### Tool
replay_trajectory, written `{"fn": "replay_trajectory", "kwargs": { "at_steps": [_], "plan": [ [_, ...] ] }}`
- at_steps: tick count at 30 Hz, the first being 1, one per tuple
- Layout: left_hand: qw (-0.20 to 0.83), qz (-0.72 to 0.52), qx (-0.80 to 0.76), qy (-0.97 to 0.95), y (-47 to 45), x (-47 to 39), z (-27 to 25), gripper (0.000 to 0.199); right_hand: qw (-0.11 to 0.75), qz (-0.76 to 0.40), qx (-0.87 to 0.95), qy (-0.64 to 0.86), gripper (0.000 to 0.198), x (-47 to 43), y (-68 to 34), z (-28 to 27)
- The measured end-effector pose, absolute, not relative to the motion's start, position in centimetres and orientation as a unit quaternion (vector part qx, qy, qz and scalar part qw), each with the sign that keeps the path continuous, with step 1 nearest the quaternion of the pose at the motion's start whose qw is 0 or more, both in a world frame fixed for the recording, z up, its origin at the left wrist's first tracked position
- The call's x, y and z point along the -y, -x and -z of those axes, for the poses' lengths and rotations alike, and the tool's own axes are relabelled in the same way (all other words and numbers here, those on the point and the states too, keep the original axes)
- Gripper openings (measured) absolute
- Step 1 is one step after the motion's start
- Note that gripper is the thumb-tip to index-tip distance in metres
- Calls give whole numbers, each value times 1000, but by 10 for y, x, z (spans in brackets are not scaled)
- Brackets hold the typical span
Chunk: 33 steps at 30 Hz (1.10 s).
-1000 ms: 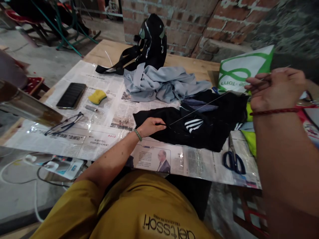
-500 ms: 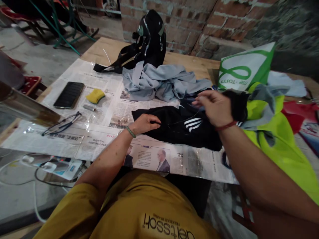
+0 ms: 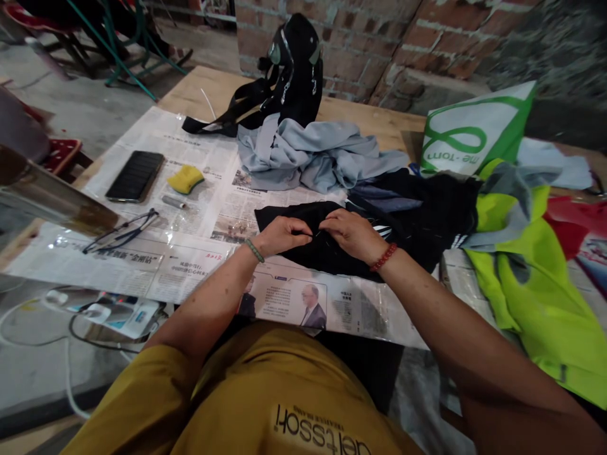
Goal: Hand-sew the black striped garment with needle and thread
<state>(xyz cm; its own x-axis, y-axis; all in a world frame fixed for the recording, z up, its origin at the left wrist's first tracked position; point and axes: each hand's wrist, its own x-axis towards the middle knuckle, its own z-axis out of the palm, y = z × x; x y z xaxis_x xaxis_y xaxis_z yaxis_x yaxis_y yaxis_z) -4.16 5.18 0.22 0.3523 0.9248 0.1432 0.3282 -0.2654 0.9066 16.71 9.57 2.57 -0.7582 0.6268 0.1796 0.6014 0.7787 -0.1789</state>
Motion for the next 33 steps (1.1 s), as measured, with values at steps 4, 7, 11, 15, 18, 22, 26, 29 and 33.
{"fn": "replay_trajectory", "kwargs": {
  "at_steps": [4, 7, 11, 15, 18, 22, 26, 29, 33],
  "plan": [
    [413, -363, -441, -709, 41, -52, -1, 13, 115, -70, 941, 312, 26, -93, -166, -29],
    [414, -361, -443, -708, 41, -52, 0, 13, 120, -74, 941, 308, 26, -91, -166, -29],
    [409, -358, -444, -713, 40, -51, -1, 13, 134, -100, 938, 303, 26, -90, -166, -26],
    [408, -359, -435, -718, 41, -52, 0, 12, 171, -169, 920, 309, 27, -87, -165, -28],
    [406, -360, -424, -726, 41, -51, 0, 12, 211, -262, 880, 334, 25, -85, -163, -33],
    [398, -366, -399, -741, 40, -50, -2, 12, 263, -435, 761, 404, 17, -83, -161, -44],
    [379, -386, -374, -753, 38, -47, -7, 13, 287, -571, 630, 441, 34, -81, -158, -53],
    [358, -394, -363, -765, 37, -47, -7, 13, 280, -617, 573, 461, 30, -79, -155, -54],
    [325, -389, -368, -779, 36, -48, -6, 12, 266, -602, 582, 477, 27, -78, -150, -50]
  ]
}}
